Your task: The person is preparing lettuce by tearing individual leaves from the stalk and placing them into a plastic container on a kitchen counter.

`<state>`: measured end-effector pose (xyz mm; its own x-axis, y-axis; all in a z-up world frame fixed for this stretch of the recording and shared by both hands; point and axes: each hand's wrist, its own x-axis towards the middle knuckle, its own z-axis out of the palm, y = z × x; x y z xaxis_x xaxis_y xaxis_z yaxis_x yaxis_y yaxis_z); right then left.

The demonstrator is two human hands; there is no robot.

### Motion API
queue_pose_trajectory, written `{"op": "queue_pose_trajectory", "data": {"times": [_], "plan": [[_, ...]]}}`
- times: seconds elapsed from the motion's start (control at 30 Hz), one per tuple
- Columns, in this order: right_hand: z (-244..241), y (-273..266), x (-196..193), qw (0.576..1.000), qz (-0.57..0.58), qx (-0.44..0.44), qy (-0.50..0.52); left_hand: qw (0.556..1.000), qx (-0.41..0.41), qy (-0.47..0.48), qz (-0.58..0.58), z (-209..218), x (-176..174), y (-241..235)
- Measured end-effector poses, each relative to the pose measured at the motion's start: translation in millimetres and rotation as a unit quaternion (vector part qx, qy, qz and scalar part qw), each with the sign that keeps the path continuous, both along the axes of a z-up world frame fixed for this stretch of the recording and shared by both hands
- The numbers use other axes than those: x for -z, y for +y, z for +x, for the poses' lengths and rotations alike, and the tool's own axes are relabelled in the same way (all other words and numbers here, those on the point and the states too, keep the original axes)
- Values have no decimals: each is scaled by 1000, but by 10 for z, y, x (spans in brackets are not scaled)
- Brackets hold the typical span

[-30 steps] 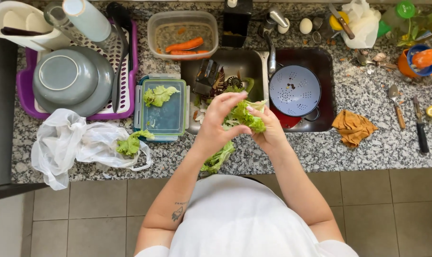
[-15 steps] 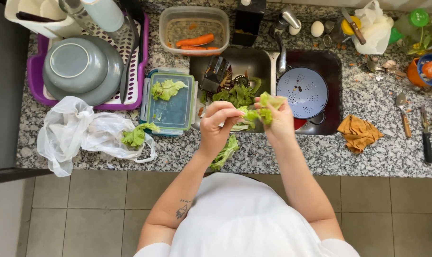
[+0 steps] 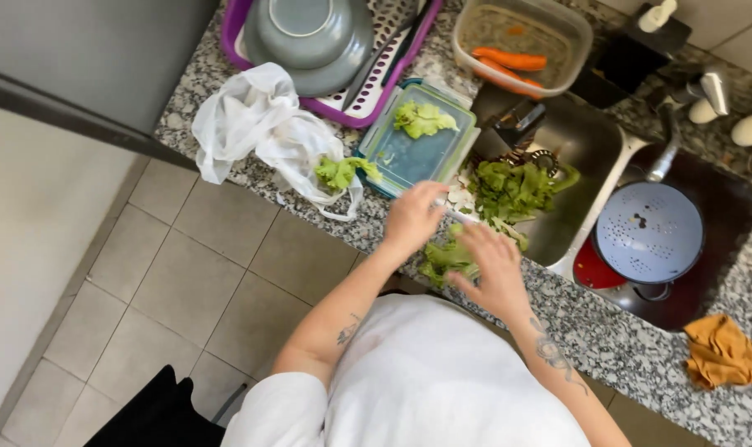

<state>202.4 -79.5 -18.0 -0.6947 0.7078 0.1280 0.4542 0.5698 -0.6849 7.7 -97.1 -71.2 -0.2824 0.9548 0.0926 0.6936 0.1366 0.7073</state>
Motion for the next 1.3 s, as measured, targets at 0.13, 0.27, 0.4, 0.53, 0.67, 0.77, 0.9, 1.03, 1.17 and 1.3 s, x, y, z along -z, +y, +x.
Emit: {"op": "queue_pose_trajectory", "data": {"times": [0.13,0.27,0.4,0.53,0.67,0.77,0.9,1.03,1.17,1.3], "plan": [[-22,-17,-9,987,-43,-114,-107,971,-214,110,-9,-822,118,-162],[-30,157,-8,996,-60,-35,-47,949,-251,186,-30,-1224,317,-197],[-253,511,38,996,76,45,-28,965,-178,194,21,-1045,86,176],[-531,701,257,993,91,71,13,962,-134,236,29,-944,117,732],[-726,548,118,997,34,67,0,948,-109,299,6,-1072,234,1041],[-800,624,188,996,9,80,-26,947,-67,315,-14,-1111,213,1055],[-1125,962,330,987,112,89,-71,958,-8,285,-7,-1110,269,941],[-1551,1287,377,983,110,4,-148,966,16,257,9,-1143,302,842],[-1544,1295,629,973,192,4,-129,964,27,263,-19,-1094,20,674],[-1144,975,228,937,318,-13,-145,951,105,292,6,-734,-282,419]]}}
